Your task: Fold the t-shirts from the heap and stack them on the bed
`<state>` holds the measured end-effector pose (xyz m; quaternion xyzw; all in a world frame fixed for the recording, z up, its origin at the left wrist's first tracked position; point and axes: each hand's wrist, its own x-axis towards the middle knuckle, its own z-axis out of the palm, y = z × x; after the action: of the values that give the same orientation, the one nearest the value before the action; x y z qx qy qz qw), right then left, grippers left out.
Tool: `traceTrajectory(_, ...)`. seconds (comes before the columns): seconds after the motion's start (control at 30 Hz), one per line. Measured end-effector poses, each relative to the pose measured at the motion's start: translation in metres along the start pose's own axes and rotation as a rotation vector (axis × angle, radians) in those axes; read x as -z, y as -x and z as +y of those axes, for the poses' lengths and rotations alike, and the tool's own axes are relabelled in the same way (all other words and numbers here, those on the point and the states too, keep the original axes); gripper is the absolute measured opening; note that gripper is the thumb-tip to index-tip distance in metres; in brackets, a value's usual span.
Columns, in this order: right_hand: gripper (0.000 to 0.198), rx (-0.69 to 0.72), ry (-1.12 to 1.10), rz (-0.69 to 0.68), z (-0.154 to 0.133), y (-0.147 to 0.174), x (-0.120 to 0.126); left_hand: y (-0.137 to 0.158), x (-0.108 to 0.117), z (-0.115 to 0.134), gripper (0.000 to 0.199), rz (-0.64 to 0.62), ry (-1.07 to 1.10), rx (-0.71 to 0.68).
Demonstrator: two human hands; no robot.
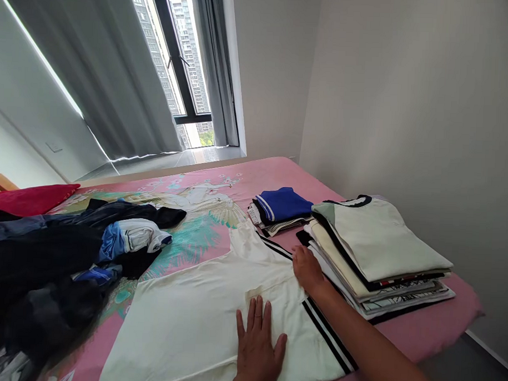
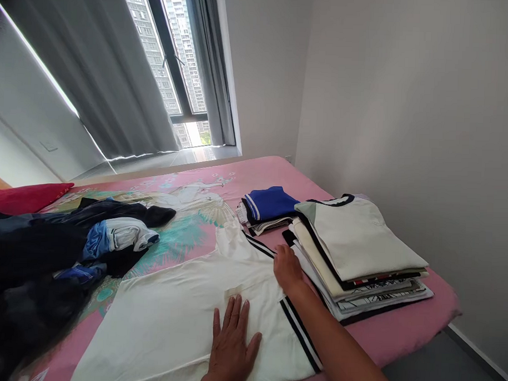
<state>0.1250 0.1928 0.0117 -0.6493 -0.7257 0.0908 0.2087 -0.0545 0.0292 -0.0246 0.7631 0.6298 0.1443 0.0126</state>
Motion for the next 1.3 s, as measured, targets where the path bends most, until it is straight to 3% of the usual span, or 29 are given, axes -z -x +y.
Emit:
traceTrajectory(0.17,0.041,0.294,0.000,-0.163,-0.019,0.032,-0.014,-0.001,0.007,-0.001,0.063,-0.063,0.044,0.017)
traceTrajectory(0.23,0.045,0.304,0.006,-0.211,-0.018,0.037,-0.020,-0.002,0.012,-0.006,0.065,-0.105,0.068,0.018)
traceTrajectory(0.37,0.035,0.260,-0.020,-0.106,-0.021,0.027,-0.019,-0.003,0.026,-0.033,0.066,-0.164,0.088,0.030)
traceTrajectory(0.47,0.031,0.271,-0.038,-0.051,-0.028,0.009,-0.015,-0.003,0.038,-0.071,0.061,-0.164,0.057,0.103)
traceTrajectory(0.57,0.030,0.320,-0.060,-0.040,-0.033,-0.015,-0.019,0.001,0.049,-0.127,0.052,-0.127,-0.011,0.222)
traceTrajectory(0.77,0.036,0.454,-0.047,-0.068,-0.050,-0.081,-0.054,0.010,0.068,-0.258,0.047,-0.031,-0.183,0.478)
traceTrajectory(0.9,0.041,0.522,0.042,-0.104,-0.066,-0.121,-0.077,0.002,0.078,-0.324,0.045,-0.006,-0.216,0.538)
traceTrajectory(1.07,0.056,0.508,0.170,-0.174,-0.075,-0.153,-0.099,-0.018,0.086,-0.367,0.043,-0.054,-0.190,0.498)
traceTrajectory(1.3,0.083,0.516,0.255,-0.320,-0.088,-0.181,-0.107,-0.036,0.096,-0.384,0.041,-0.193,-0.119,0.334)
